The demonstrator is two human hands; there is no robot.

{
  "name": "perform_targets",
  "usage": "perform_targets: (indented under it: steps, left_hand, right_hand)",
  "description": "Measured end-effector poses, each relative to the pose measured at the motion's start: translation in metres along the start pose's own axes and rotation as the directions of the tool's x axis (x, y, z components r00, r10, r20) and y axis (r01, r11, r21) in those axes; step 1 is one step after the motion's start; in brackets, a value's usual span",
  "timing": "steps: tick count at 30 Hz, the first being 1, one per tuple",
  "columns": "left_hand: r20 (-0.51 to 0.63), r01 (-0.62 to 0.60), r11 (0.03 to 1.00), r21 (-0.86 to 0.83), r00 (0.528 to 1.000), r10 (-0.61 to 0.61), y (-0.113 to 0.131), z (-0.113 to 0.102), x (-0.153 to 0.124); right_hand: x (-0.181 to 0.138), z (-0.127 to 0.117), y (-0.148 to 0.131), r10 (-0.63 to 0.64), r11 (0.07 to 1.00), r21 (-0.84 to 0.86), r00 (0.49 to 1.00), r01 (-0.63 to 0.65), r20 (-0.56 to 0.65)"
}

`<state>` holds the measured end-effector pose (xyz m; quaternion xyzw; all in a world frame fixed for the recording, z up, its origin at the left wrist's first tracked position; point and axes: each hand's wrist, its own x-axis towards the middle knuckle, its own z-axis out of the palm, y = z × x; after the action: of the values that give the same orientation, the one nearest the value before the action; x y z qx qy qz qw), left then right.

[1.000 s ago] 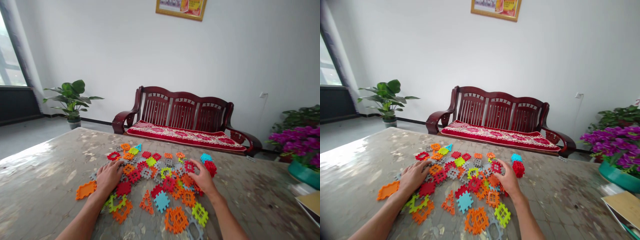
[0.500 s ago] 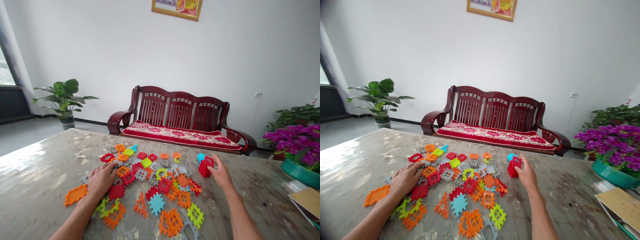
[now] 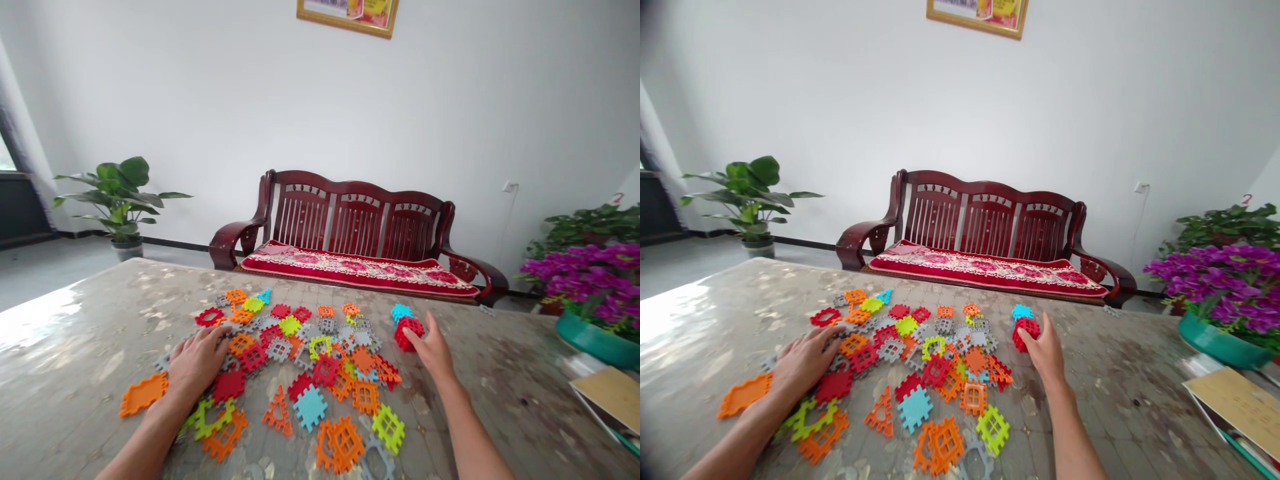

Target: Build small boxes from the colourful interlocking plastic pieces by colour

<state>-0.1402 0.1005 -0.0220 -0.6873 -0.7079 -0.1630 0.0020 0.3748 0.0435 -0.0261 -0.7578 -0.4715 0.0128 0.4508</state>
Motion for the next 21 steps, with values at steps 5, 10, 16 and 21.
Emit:
perform_targets:
  steps: [5, 10, 16, 21]
  left_hand:
    - [0.011, -0.001, 1.0, 0.026, 1.0, 0.001, 0.001, -0.001, -0.001]
    - [0.017, -0.005, 0.999, 0.038, 1.0, 0.005, 0.002, -0.003, -0.001]
    - [0.005, -0.009, 1.0, 0.018, 1.0, 0.008, 0.002, -0.004, -0.001]
    - [0.002, -0.023, 1.0, -0.005, 1.0, 0.023, 0.001, -0.004, -0.001]
  right_hand:
    - [-0.007, 0.003, -0.017, 0.047, 0.989, -0.14, 0.998, -0.052, -0.036]
    - [-0.005, 0.011, -0.014, 0.006, 0.995, -0.098, 0.999, -0.01, -0.037]
    - [-0.014, 0.014, -0.013, 0.01, 0.997, -0.072, 0.992, -0.019, -0.126]
    - [-0.028, 0.009, -0.018, 0.189, 0.967, -0.157, 0.979, -0.2, -0.081]
